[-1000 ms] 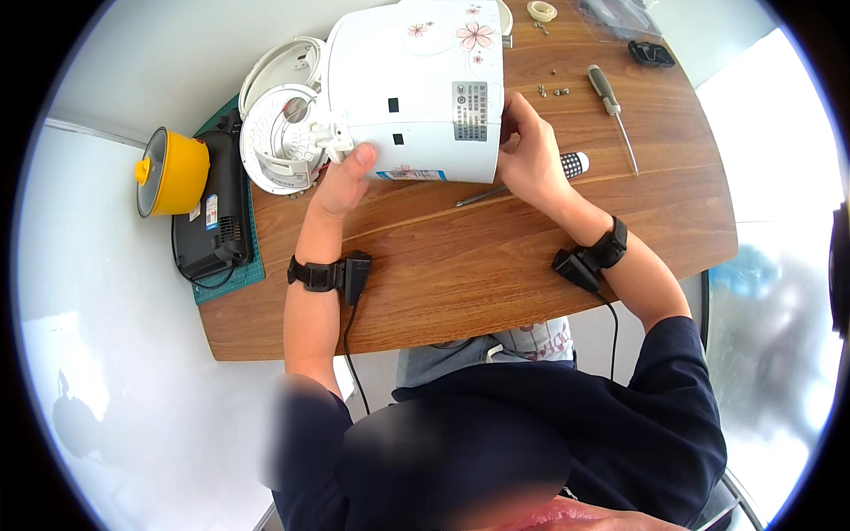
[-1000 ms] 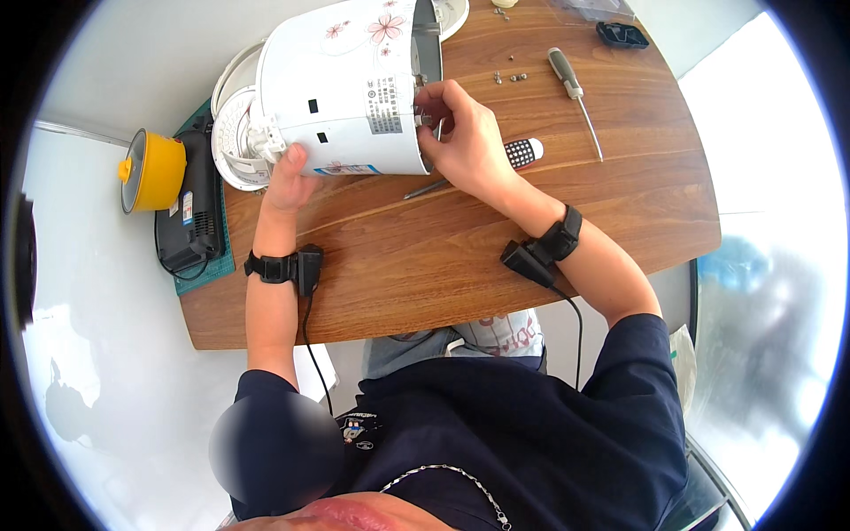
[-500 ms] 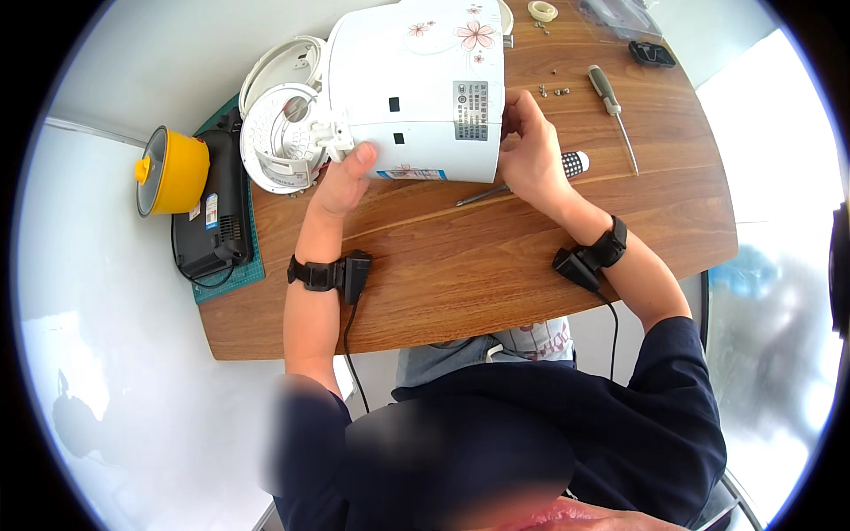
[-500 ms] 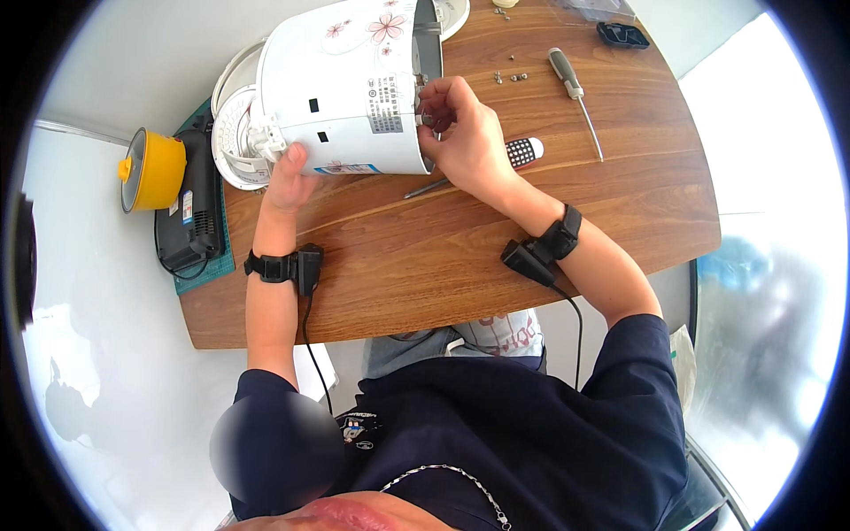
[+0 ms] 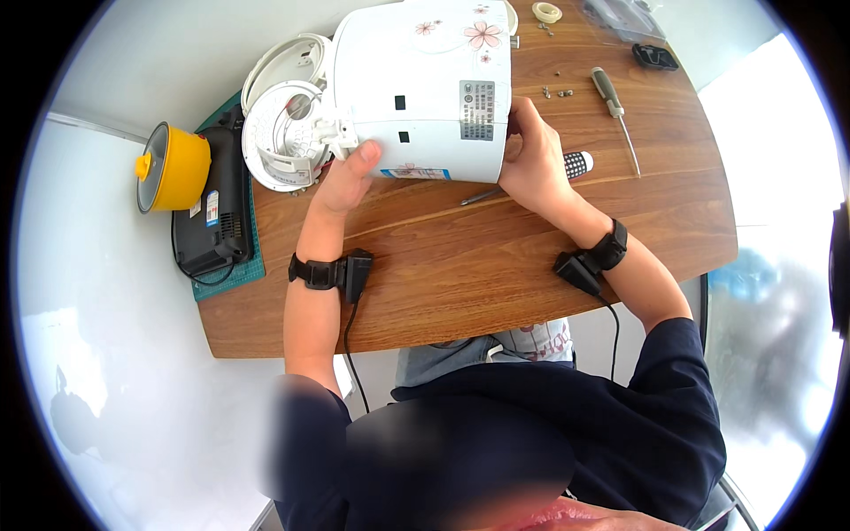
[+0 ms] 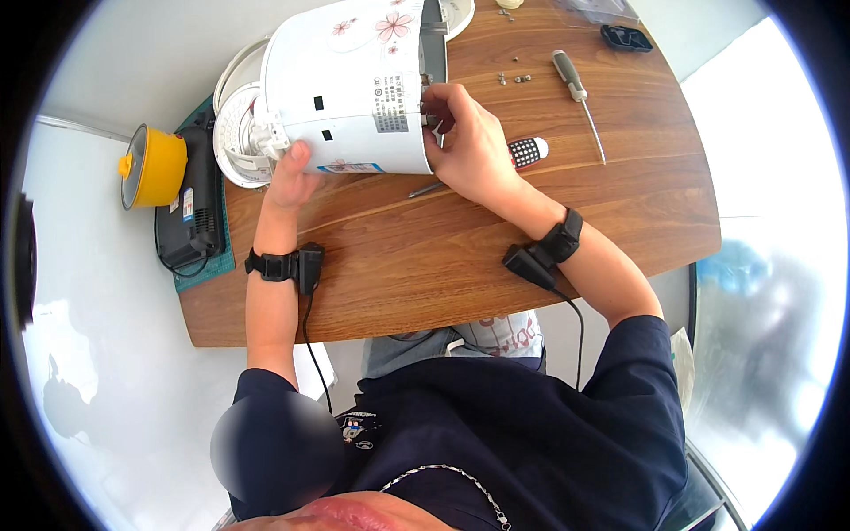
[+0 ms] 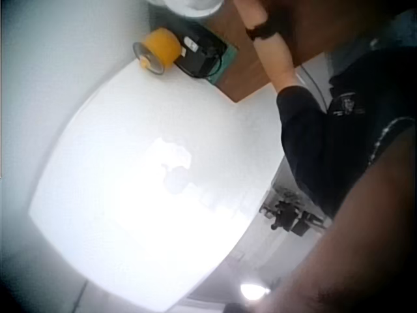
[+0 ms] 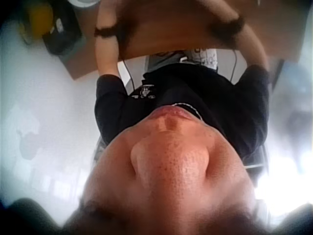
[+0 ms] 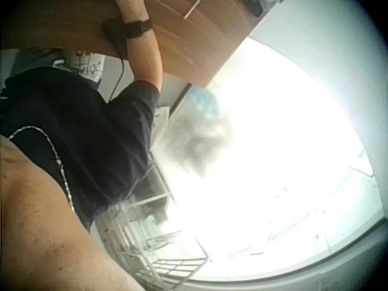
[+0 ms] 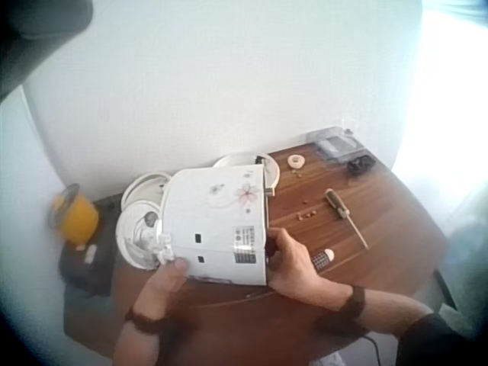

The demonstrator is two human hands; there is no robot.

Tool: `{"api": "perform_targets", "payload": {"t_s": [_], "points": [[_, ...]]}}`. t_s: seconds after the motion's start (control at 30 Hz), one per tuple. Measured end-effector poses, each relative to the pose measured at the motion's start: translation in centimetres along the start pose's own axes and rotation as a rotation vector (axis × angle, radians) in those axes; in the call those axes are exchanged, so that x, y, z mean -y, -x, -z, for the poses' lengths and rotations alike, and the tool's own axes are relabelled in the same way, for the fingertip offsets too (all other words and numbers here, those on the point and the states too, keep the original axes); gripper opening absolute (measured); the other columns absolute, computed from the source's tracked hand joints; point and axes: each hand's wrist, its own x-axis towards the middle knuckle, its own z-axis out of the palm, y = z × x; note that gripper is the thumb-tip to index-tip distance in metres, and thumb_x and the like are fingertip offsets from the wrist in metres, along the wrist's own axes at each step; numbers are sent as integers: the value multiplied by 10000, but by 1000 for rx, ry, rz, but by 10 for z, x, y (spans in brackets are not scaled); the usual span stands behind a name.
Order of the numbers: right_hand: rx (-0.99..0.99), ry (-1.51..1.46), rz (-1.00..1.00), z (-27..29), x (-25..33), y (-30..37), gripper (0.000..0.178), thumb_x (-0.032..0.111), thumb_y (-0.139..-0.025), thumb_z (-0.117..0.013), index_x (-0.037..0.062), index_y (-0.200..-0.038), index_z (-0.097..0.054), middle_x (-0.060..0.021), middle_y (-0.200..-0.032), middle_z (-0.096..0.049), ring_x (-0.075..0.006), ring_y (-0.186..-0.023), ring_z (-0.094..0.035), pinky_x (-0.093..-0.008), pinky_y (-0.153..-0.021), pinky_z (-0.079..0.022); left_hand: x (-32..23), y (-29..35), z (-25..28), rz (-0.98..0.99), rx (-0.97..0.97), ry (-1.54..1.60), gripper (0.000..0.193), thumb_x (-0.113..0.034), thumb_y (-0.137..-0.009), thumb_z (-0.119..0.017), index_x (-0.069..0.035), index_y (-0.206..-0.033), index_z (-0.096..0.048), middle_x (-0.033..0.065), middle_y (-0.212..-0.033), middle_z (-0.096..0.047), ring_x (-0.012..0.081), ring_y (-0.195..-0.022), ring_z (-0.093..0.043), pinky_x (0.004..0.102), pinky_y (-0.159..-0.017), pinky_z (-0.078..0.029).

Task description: The person disassembles a white rice cooker on a wooden table using a screwdriver. They remove screws from the base, separate the outer casing from the inner pot, and continue unscrewing components from the bottom of the unit.

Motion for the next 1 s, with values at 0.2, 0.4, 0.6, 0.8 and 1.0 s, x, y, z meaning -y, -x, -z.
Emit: {"api": "perform_targets", "payload": {"t_s": [0.2,0.4,0.6,0.8,1.0], "points": [[57,-10,-99,4,-1,-2,350,-2,-856,-739,10,-1169,-582,-134,-1008,-733,-222,-836,-726,-325,-743,-580,-3,0,-3,-13,-9,-21,827,-498,-935,-713,-7,-1529,-415,123,-1483,-539,255,-1377,-497,417,-1143,-408],[23,-139,-231,3,4,-4,359,-20,-845,-752,-1,-1158,-577,-136,-1005,-728,-200,-843,-721,-314,-754,-584,5,0,6,-37,32,-29,781,-513,-978,-656,-29,-1537,-406,101,-1501,-531,255,-1375,-509,432,-1132,-417],[-4,-104,-124,1,-1,-3,343,-18,-839,-747,-1,-1141,-585,-118,-996,-725,-215,-879,-715,-330,-794,-576,7,0,8,-28,32,-33,788,-513,-972,-665,-35,-1542,-405,95,-1501,-534,255,-1374,-510,426,-1137,-412],[46,13,-74,4,1,-3,299,7,-847,-730,4,-1121,-609,-120,-991,-729,-245,-876,-712,-340,-783,-562,5,1,6,-6,5,-45,791,-517,-960,-677,-36,-1533,-421,99,-1488,-547,256,-1365,-520,421,-1132,-419],[26,-49,-159,3,2,-4,307,10,-851,-725,4,-1141,-623,-125,-973,-739,-232,-864,-710,-331,-765,-558,8,0,7,-30,-4,-17,768,-513,-965,-667,-35,-1521,-437,101,-1482,-550,254,-1359,-524,422,-1124,-423]]}}
